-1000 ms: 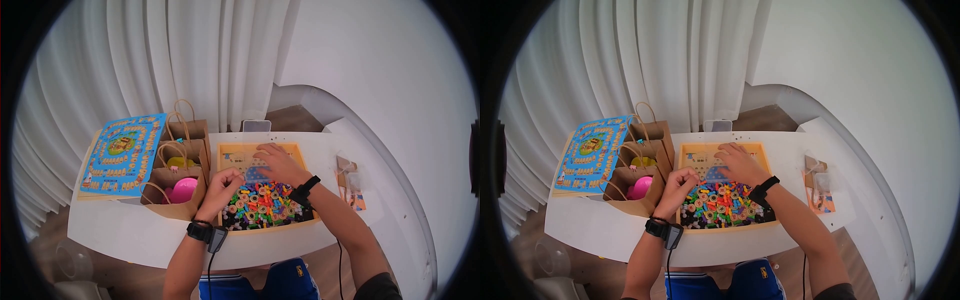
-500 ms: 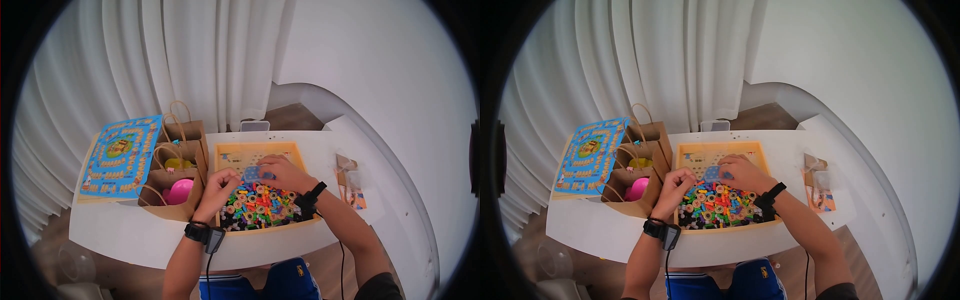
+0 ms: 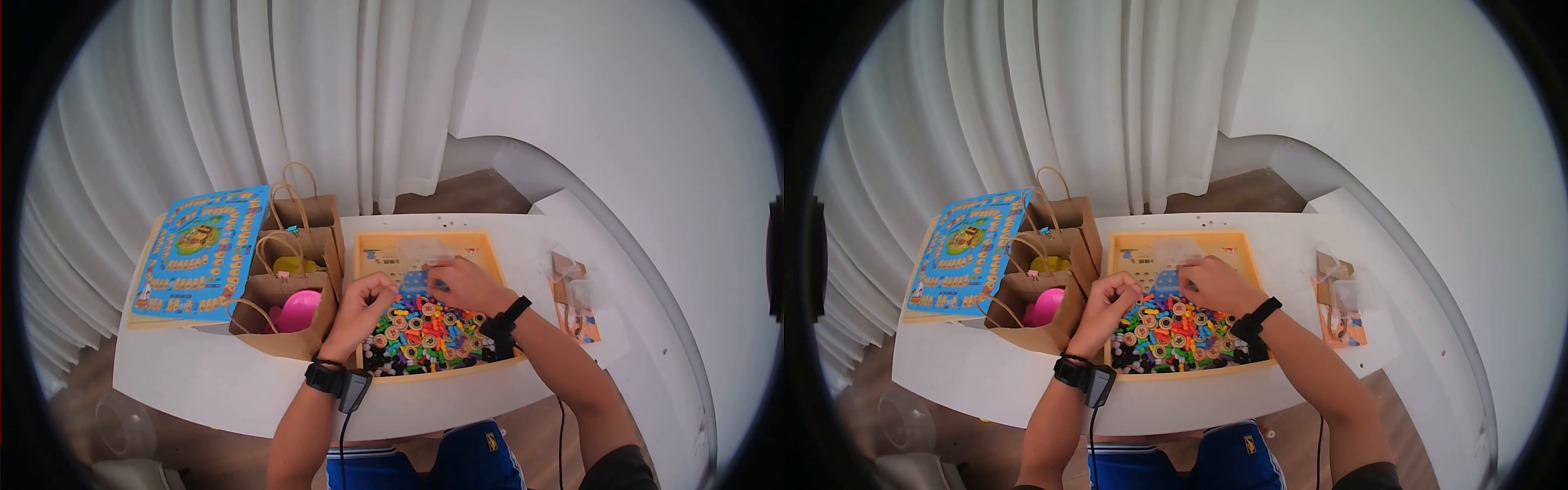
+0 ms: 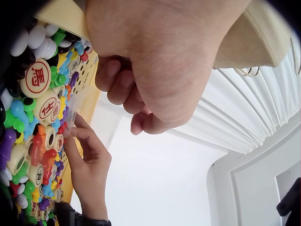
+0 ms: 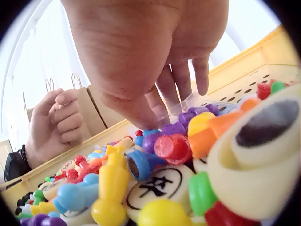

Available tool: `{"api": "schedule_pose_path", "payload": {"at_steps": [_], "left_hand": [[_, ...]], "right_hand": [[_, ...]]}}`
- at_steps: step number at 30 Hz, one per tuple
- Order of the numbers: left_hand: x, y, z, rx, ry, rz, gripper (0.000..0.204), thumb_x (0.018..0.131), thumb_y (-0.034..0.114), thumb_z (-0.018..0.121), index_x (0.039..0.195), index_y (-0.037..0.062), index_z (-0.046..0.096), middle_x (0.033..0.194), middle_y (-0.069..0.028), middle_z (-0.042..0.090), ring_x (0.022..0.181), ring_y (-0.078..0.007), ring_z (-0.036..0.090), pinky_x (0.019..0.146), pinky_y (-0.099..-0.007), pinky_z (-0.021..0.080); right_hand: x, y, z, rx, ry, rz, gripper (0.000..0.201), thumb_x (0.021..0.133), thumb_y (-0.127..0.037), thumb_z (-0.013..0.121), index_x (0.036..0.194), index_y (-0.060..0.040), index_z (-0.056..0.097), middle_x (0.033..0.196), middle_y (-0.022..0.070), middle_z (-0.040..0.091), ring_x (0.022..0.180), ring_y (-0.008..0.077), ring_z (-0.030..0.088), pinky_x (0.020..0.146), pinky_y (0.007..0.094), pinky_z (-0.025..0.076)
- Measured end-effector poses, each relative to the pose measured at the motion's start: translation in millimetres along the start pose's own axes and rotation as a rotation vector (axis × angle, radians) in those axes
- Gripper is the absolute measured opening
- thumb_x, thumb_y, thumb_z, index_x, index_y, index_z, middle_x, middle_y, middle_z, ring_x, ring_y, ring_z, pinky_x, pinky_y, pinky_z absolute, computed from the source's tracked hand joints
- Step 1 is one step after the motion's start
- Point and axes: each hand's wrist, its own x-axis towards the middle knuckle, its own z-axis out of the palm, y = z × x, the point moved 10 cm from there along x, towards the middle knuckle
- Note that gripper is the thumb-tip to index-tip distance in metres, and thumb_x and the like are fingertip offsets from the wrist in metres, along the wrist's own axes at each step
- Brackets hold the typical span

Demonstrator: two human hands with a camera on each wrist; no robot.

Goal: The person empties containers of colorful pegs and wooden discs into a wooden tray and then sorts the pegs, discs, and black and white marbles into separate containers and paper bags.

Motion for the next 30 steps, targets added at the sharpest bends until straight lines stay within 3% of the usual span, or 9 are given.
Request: {"api": "schedule_pose_path", "payload": {"at_steps": [1, 8, 11, 13, 14, 16, 22, 26, 30], "left_hand": [[-0.2, -0.4, -0.5, 0.0, 0.001, 0.0, 0.017, 0.102, 0.009, 0.061, 0.086, 0.003, 0.064, 0.067, 0.0106, 0.043, 0.063, 0.0008, 0.035, 0.058, -0.0205, 0.026], [0.3, 0.4, 1.2, -0.015, -0.011, 0.005, 0.017, 0.102, 0.009, 0.061, 0.087, 0.0031, 0.063, 0.068, 0.0106, 0.044, 0.063, 0.0009, 0.035, 0.058, -0.0206, 0.026], [-0.6, 4.5, 1.6, -0.008, -0.007, 0.007, 0.016, 0.102, 0.009, 0.061, 0.087, 0.0029, 0.064, 0.068, 0.0106, 0.045, 0.064, 0.001, 0.036, 0.058, -0.0206, 0.026], [-0.8, 5.3, 2.2, -0.009, -0.009, 0.002, 0.016, 0.101, 0.008, 0.061, 0.086, 0.0028, 0.064, 0.068, 0.0106, 0.045, 0.064, 0.0011, 0.036, 0.058, -0.0204, 0.027], [-0.9, 4.7, 2.0, -0.003, -0.009, -0.001, 0.016, 0.101, 0.008, 0.061, 0.086, 0.0027, 0.064, 0.068, 0.0106, 0.045, 0.064, 0.0012, 0.036, 0.058, -0.0203, 0.027], [-0.6, 2.7, 1.1, 0.004, -0.007, 0.001, 0.016, 0.101, 0.008, 0.061, 0.086, 0.0027, 0.064, 0.068, 0.0107, 0.046, 0.064, 0.0013, 0.036, 0.058, -0.0202, 0.027], [-0.1, 0.5, 0.5, -0.014, 0.005, 0.007, 0.015, 0.101, 0.007, 0.061, 0.087, 0.0029, 0.064, 0.069, 0.0107, 0.046, 0.064, 0.0015, 0.036, 0.058, -0.0201, 0.027], [0.2, -1.3, 0.8, -0.023, 0.003, 0.006, 0.016, 0.101, 0.008, 0.061, 0.087, 0.0029, 0.064, 0.068, 0.0105, 0.046, 0.064, 0.0014, 0.036, 0.058, -0.0202, 0.027], [0.2, -0.4, 1.3, -0.021, -0.005, 0.005, 0.016, 0.102, 0.008, 0.061, 0.087, 0.0029, 0.064, 0.068, 0.0107, 0.046, 0.063, 0.0013, 0.035, 0.058, -0.0206, 0.027]], "right_hand": [[-0.8, 4.6, 4.9, 0.043, -0.081, 0.066, 0.016, 0.089, -0.018, 0.072, 0.091, -0.0017, 0.071, 0.126, 0.0149, 0.072, 0.101, 0.035, 0.071, 0.092, 0.0441, 0.055], [-0.4, 0.0, 4.1, -0.002, -0.115, 0.058, 0.016, 0.091, -0.012, 0.068, 0.103, -0.0016, 0.072, 0.124, 0.0175, 0.072, 0.109, 0.034, 0.068, 0.097, 0.0438, 0.053], [7.1, -10.2, -21.9, 0.023, 0.118, -0.04, 0.016, 0.085, -0.007, 0.071, 0.1, 0.0004, 0.071, 0.112, 0.0159, 0.072, 0.107, 0.0353, 0.067, 0.098, 0.0448, 0.053], [9.5, -16.2, -33.4, -0.066, 0.206, -0.072, 0.032, 0.083, -0.005, 0.073, 0.115, -0.0023, 0.07, 0.138, 0.0159, 0.062, 0.128, 0.0348, 0.057, 0.108, 0.0446, 0.049], [10.1, -16.2, -34.3, -0.067, 0.208, -0.072, 0.032, 0.083, -0.005, 0.073, 0.115, -0.0023, 0.07, 0.138, 0.0159, 0.062, 0.128, 0.0348, 0.057, 0.108, 0.0446, 0.049], [14.8, -12.9, -20.9, -0.142, 0.072, -0.046, 0.061, 0.086, -0.015, 0.078, 0.142, -0.0108, 0.058, 0.161, 0.0158, 0.041, 0.149, 0.038, 0.038, 0.12, 0.0467, 0.039], [21.4, 8.5, 5.8, -0.212, -0.058, 0.031, 0.096, 0.079, -0.037, 0.087, 0.16, -0.0157, 0.038, 0.172, 0.0198, 0.02, 0.158, 0.0434, 0.017, 0.128, 0.0553, 0.021], [21.2, 13.5, 10.7, -0.234, -0.073, 0.047, 0.1, 0.079, -0.042, 0.086, 0.162, -0.0169, 0.036, 0.172, 0.019, 0.019, 0.158, 0.0448, 0.016, 0.128, 0.0566, 0.02], [19.2, 13.8, 8.7, -0.215, -0.05, 0.026, 0.086, 0.084, -0.037, 0.083, 0.158, -0.0161, 0.043, 0.171, 0.0187, 0.024, 0.158, 0.0433, 0.019, 0.127, 0.0552, 0.022]]}}
